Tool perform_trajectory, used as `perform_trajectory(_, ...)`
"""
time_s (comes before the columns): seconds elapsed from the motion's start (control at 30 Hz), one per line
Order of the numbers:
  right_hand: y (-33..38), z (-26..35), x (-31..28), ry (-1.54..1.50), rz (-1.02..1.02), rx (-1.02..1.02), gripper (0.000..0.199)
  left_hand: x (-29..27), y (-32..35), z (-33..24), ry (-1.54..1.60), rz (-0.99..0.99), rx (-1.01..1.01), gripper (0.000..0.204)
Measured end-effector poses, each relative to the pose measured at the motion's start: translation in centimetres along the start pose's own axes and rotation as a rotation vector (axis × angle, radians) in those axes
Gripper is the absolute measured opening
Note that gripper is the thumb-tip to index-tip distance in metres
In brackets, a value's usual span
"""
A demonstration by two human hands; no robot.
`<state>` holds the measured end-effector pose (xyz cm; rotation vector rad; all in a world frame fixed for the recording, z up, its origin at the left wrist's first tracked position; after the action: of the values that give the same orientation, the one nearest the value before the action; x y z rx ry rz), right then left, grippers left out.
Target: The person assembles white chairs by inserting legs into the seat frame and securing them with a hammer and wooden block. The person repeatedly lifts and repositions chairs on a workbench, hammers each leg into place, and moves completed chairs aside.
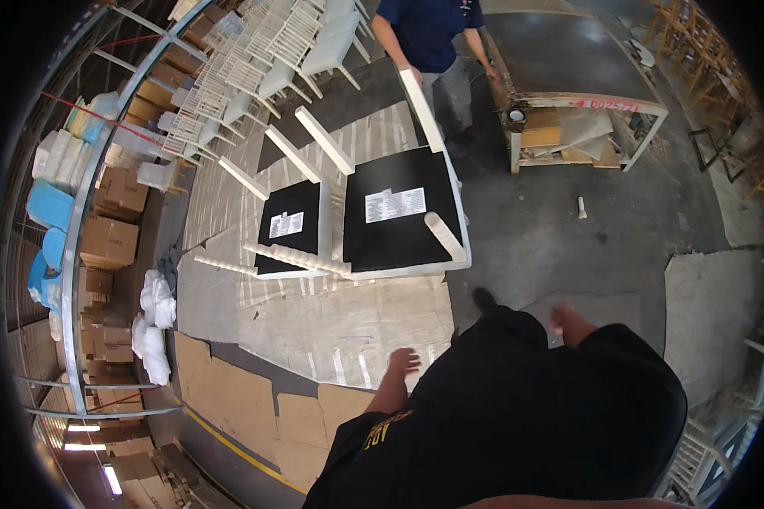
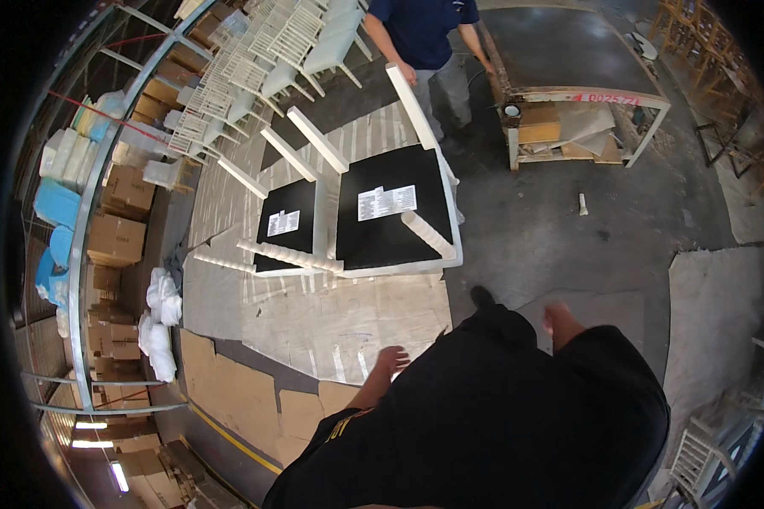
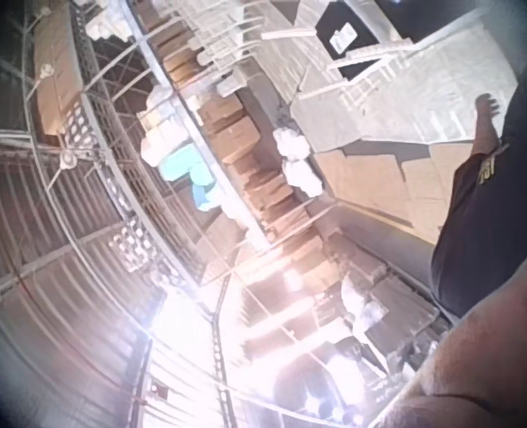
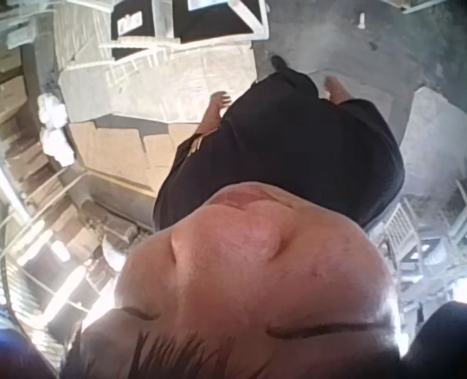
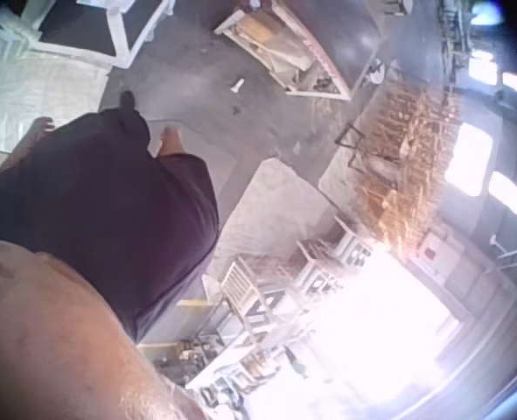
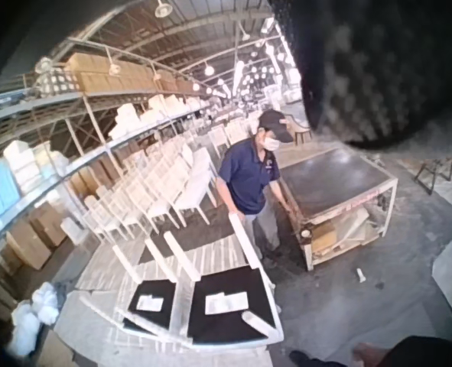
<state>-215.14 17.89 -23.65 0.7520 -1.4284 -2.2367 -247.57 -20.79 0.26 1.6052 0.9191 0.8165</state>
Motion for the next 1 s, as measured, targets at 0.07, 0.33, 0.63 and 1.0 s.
perform_trajectory(0.07, -1.7, 11.7, 0.0, 0.156, -0.079, -0.123, 0.018, 4.0, -3.8, -4.9, -0.439, 0.043, 0.184, 0.032)
perform_trajectory(0.33, 16.0, 33.6, 31.9, 0.142, 0.555, -0.637, 0.021, -21.0, 4.4, -18.1, 0.541, -0.499, 0.797, 0.039)
perform_trajectory(0.63, 10.0, 27.1, 26.3, -0.104, 0.185, -0.578, 0.019, -26.1, 11.0, -35.2, 0.123, -0.007, 1.297, 0.032)
perform_trajectory(1.0, 18.5, 12.0, 26.1, -0.018, -0.106, -0.098, 0.017, -24.9, 10.8, -38.9, -0.438, 0.474, 1.077, 0.033)
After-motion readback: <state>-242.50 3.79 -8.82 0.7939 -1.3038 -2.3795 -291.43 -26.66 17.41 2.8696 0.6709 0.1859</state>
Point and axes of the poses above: each hand's wrist, its own y-axis away from the middle knuckle, its own x-axis out of the palm, z = x × y, the point moved 8 cm from there along -y, towards the middle knuckle, and after that the axes turned 4 degrees about -x, right-handed, at the moved point
